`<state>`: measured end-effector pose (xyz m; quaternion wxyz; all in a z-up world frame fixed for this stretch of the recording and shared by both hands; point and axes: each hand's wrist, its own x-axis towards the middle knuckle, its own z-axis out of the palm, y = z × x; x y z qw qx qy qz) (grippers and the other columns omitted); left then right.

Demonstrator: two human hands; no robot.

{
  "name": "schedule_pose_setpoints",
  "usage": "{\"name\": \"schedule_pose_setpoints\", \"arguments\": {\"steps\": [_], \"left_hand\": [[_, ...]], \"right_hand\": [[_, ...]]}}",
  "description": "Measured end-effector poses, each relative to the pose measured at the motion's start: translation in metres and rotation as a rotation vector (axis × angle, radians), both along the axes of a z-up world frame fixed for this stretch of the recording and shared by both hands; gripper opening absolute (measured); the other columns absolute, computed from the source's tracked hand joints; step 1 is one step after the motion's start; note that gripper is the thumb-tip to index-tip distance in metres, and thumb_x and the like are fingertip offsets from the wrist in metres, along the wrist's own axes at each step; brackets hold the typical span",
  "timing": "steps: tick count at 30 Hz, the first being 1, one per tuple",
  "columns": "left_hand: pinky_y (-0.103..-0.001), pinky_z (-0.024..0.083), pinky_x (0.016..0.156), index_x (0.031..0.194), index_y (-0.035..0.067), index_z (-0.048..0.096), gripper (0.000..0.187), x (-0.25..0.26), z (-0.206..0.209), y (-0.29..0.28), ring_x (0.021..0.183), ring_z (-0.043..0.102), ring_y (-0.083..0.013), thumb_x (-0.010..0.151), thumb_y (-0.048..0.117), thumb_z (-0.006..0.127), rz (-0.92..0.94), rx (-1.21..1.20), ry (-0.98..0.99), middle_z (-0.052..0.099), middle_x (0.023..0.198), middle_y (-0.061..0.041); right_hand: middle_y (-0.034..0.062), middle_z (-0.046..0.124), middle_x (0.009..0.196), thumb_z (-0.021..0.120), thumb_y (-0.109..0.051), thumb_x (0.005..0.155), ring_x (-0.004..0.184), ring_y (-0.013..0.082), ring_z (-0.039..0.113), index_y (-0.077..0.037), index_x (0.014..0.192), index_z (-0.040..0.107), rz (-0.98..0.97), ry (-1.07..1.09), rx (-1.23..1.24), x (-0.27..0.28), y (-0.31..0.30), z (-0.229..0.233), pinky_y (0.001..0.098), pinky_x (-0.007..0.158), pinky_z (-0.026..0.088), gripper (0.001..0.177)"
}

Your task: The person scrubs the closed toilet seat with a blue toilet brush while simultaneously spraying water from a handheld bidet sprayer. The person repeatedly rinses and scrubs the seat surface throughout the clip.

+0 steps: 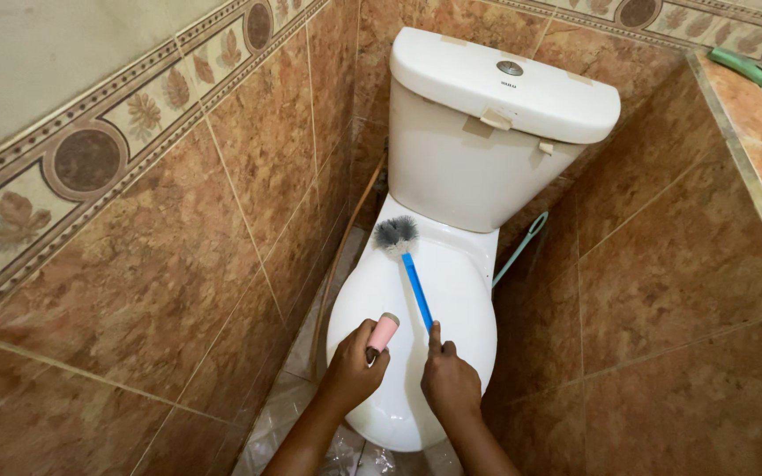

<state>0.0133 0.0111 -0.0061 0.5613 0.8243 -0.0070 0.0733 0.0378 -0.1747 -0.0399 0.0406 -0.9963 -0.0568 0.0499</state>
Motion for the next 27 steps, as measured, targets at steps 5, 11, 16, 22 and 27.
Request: {"name": "schedule_pose_setpoints", "arguments": {"steps": [5, 11, 16, 22, 27], "left_hand": [[-0.044, 0.048, 0.062, 0.101, 0.003, 0.054, 0.018, 0.003, 0.0, -0.004, 0.067, 0.059, -0.0303, 0.086, 0.009, 0.064, 0.016, -0.053, 0.01, 0.06, 0.082, -0.017], [-0.043, 0.047, 0.062, 0.102, 0.003, 0.055, 0.018, 0.002, -0.003, -0.005, 0.067, 0.059, -0.0297, 0.087, 0.009, 0.064, 0.007, -0.027, 0.038, 0.06, 0.081, -0.017], [-0.042, 0.048, 0.062, 0.103, 0.003, 0.054, 0.02, 0.001, -0.006, -0.005, 0.066, 0.06, -0.0296, 0.087, 0.009, 0.064, 0.004, -0.033, -0.034, 0.06, 0.081, -0.018], [-0.042, 0.048, 0.062, 0.104, 0.003, 0.054, 0.022, 0.002, -0.003, -0.006, 0.066, 0.06, -0.0296, 0.087, 0.011, 0.065, -0.014, 0.0, 0.053, 0.061, 0.08, -0.018], [-0.042, 0.048, 0.061, 0.104, 0.004, 0.055, 0.022, 0.0, -0.004, -0.01, 0.066, 0.06, -0.0289, 0.086, 0.01, 0.065, -0.034, 0.0, 0.028, 0.062, 0.081, -0.016]], "right_hand": [[0.017, 0.069, 0.102, 0.055, -0.014, 0.093, 0.066, 0.0324, 0.073, -0.012, 0.156, 0.034, -0.044, -0.041, 0.024, 0.006, -0.01, -0.002, 0.0438, 0.056, 0.06, 0.067], [0.0163, 0.071, 0.091, 0.053, -0.022, 0.097, 0.068, 0.0325, 0.072, -0.017, 0.155, 0.039, -0.13, -0.02, 0.043, 0.009, -0.028, 0.012, 0.0455, 0.058, 0.06, 0.06], [0.0152, 0.073, 0.088, 0.05, -0.024, 0.101, 0.073, 0.0324, 0.075, -0.017, 0.157, 0.04, -0.244, 0.086, 0.124, 0.004, -0.034, 0.02, 0.0469, 0.064, 0.063, 0.057], [0.0237, 0.074, 0.1, 0.056, -0.027, 0.097, 0.089, 0.0424, 0.073, -0.02, 0.152, 0.047, -0.373, 0.035, 0.265, -0.004, -0.07, -0.003, 0.0518, 0.078, 0.059, 0.056], [0.0281, 0.073, 0.104, 0.056, -0.021, 0.095, 0.09, 0.0423, 0.074, -0.015, 0.15, 0.052, -0.457, -0.042, 0.481, -0.013, -0.113, -0.06, 0.0476, 0.078, 0.059, 0.055]]}}
